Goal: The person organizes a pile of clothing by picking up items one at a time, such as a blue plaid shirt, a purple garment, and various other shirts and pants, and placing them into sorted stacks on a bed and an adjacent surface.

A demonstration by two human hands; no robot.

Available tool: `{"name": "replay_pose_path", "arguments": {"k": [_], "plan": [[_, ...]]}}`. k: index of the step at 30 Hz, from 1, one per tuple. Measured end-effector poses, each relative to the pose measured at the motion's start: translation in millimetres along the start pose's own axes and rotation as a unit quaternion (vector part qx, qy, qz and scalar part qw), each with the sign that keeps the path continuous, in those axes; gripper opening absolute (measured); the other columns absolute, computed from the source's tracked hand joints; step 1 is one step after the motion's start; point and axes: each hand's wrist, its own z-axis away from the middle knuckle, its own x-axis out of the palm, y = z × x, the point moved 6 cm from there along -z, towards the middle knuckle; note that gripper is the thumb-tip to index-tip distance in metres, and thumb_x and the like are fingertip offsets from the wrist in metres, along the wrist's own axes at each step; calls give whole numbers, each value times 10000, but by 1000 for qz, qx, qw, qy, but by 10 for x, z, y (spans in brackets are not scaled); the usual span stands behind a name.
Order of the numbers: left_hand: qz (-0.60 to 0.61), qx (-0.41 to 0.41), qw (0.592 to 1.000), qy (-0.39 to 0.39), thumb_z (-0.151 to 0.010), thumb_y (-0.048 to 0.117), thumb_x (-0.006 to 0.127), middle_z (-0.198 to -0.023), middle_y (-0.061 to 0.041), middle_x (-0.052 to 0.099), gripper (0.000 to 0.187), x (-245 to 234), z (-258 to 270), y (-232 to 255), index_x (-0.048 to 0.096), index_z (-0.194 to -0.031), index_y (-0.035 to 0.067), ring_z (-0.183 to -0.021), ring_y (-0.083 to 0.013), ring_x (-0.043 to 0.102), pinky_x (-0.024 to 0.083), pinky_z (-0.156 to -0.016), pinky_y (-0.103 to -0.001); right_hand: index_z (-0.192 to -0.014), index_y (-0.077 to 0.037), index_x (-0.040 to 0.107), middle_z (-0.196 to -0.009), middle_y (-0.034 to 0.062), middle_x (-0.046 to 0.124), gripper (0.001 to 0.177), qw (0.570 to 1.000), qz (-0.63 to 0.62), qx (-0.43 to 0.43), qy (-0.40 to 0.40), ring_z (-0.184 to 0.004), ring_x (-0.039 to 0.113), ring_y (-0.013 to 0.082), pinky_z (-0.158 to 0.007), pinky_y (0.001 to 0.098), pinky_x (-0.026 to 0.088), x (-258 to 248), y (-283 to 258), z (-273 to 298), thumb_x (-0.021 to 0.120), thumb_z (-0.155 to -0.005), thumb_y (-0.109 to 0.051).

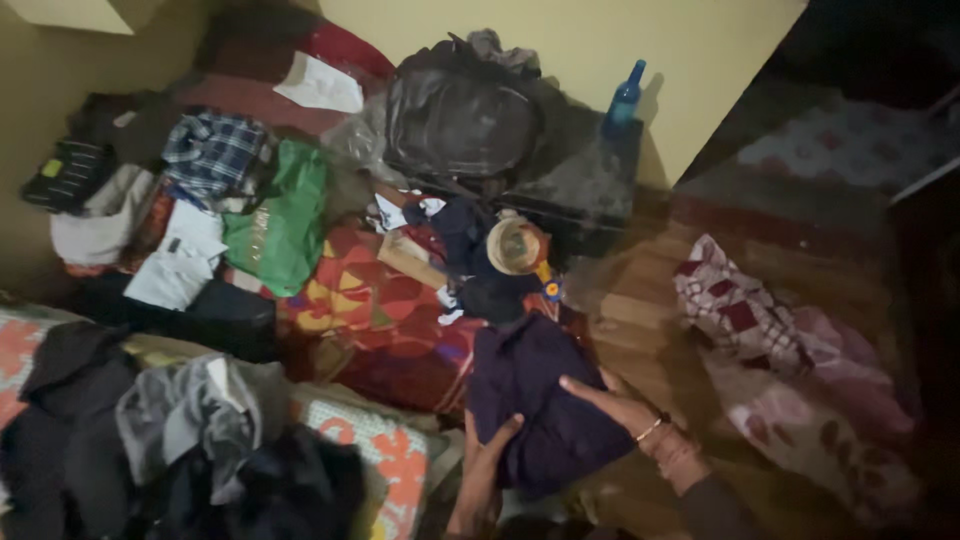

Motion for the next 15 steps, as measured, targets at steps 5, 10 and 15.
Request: {"name": "replay_pose_path", "arguments": {"k": [5,10,15], "plan": [[-2,2,1000,13,-763,161,799,-1513,-97,529,971,445,-427,170,271,-1577,204,-1353,-270,547,459,-1089,-400,-1426,-75,585,-1335,29,693,678,996,-21,79,35,-1214,639,138,-1034,300,493,-590,122,-643,780,-842,-356],[-62,75,993,64,-777,234,808,-1445,-132,595,884,326,-774,292,377,-1536,95,-1298,-271,602,485,-1061,-380,-1495,-20,626,-1480,71,616,676,995,20,10,-97,-1353,483,150,-1117,296,371,-518,8,-1299,697,-923,-373],[-69,55,985,150,-795,238,837,-1444,-141,595,897,-23,-1282,406,361,-1537,73,-1290,-272,602,462,-1073,-359,-1541,-53,424,-1531,101,536,865,989,80,-61,-107,-1420,461,200,-1163,320,355,-140,-693,-1897,766,-828,-403]]}}
